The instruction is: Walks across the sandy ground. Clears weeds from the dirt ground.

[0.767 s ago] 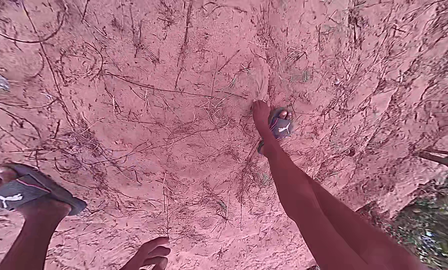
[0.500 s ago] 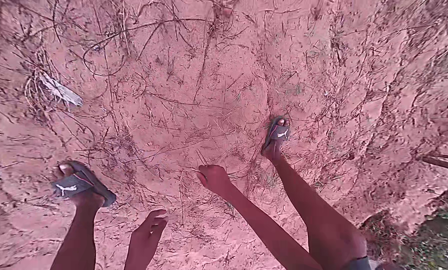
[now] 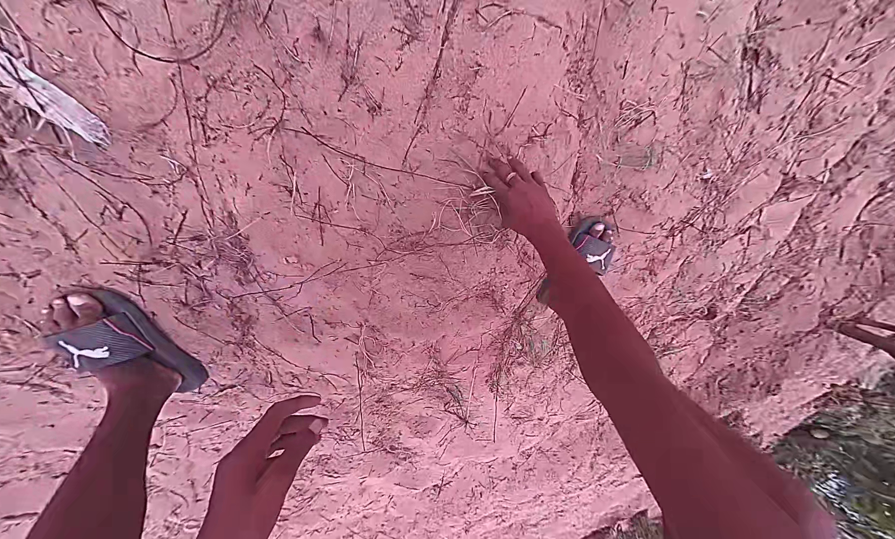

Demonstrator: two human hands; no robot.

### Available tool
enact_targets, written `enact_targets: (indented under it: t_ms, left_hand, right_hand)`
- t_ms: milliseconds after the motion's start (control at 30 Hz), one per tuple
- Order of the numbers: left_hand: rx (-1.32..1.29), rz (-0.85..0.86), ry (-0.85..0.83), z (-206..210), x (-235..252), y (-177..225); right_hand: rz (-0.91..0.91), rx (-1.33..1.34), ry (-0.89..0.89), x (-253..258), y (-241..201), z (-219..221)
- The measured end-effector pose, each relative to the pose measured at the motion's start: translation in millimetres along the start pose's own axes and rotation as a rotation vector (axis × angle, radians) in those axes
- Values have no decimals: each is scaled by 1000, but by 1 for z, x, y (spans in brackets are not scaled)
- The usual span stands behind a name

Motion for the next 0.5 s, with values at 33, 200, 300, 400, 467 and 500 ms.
enact_targets:
  t_ms: [33, 200, 300, 400, 467, 500]
  left_hand:
    - [5, -5, -19, 2, 0, 2]
    - [13, -17, -20, 6, 7, 3]
    - [-10, -54, -7, 5, 12, -2]
    - [-42, -118, -5, 4, 19, -12]
    - [-52, -155, 6, 2, 22, -17]
    - [-54, -166, 10, 2, 23, -17]
  right_hand:
    - [35, 16, 18, -8, 9, 4]
    - [323, 257, 150, -43, -1, 5]
    - [623, 515, 248, -91, -23, 23]
    - [700, 695, 224, -139, -60, 49]
    - [461, 621, 155, -159, -97, 46]
    - [334, 561, 256, -165, -106, 33]
Point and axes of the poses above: each hand's wrist, its own x-axis towards the middle knuckle, its own z-axis out of the palm, y = z × x, the point moved 6 cm from there along x, towards the middle knuckle, and after that the axes turned 8 degrees about x, right-handed, at the moved point
